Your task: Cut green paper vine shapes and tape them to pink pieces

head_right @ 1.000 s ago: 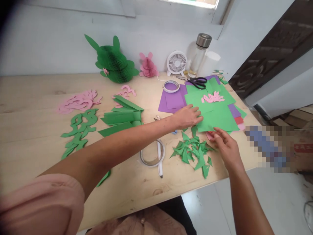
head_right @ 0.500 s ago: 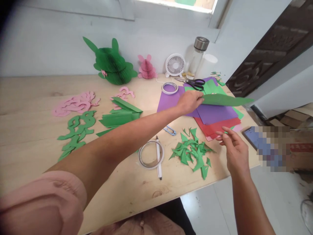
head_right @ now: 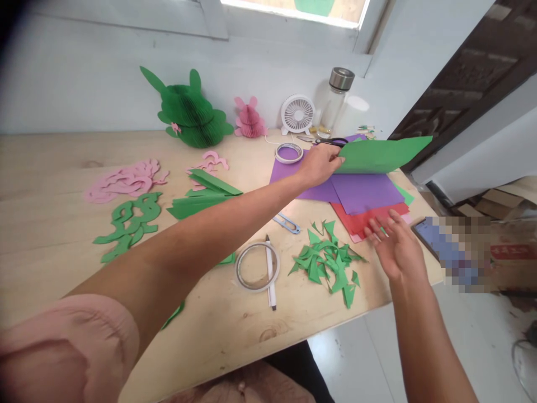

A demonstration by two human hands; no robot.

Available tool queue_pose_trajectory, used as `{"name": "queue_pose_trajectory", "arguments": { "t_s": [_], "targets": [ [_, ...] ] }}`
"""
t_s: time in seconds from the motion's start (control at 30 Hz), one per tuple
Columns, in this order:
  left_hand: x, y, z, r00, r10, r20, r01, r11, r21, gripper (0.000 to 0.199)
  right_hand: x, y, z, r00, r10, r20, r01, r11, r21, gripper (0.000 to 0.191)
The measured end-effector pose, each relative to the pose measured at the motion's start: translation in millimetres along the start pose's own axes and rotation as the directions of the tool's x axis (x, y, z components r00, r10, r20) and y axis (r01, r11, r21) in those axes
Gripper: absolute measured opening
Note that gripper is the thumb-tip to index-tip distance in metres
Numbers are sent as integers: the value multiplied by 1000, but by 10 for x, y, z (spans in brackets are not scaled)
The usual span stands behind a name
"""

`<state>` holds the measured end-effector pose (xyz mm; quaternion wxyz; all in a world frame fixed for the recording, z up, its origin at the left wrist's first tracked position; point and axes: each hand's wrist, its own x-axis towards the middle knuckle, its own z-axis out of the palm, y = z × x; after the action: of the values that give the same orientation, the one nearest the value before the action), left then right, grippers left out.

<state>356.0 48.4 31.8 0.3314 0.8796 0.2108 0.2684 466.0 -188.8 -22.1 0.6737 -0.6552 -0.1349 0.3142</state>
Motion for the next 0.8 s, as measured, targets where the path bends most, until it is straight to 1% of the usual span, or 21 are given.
{"name": "queue_pose_trajectory", "arguments": {
  "t_s": [0.1,0.2,0.27,0.33,0.43,0.53,0.67,0.73,0.8],
  "targets": [
    [-50,-15,88,1000,10,-8,-10,1000,-27,21,162,23,-14,999,39,14,-39,999,8,19],
    [-92,-39,164,1000,6,-6,-6,999,-41,22,236,17,81,998,64,-5,-63,996,57,15],
    [-114,-54,198,1000,0,1,0,999,-47,24,233,-21,193,992,105,-77,-92,983,159,11],
    [-133,-64,217,1000,-6,9,7,999,-54,25,212,-77,304,973,168,-157,-121,955,273,8],
    [-157,-67,227,1000,-15,16,16,998,-60,26,193,-152,405,946,237,-223,-149,924,351,7],
    [-168,-65,231,1000,-18,23,19,999,-48,24,214,-179,437,939,253,-233,-162,923,349,9],
    [-170,-66,230,999,-18,51,18,1000,-3,21,280,-184,496,941,261,-216,-186,931,315,10],
    [-182,-67,224,997,-18,81,16,999,33,22,316,-211,541,943,259,-208,-193,938,289,10],
    [-208,-67,223,990,6,141,-16,997,73,24,351,-260,580,947,251,-200,-193,944,269,11]
  ]
}}
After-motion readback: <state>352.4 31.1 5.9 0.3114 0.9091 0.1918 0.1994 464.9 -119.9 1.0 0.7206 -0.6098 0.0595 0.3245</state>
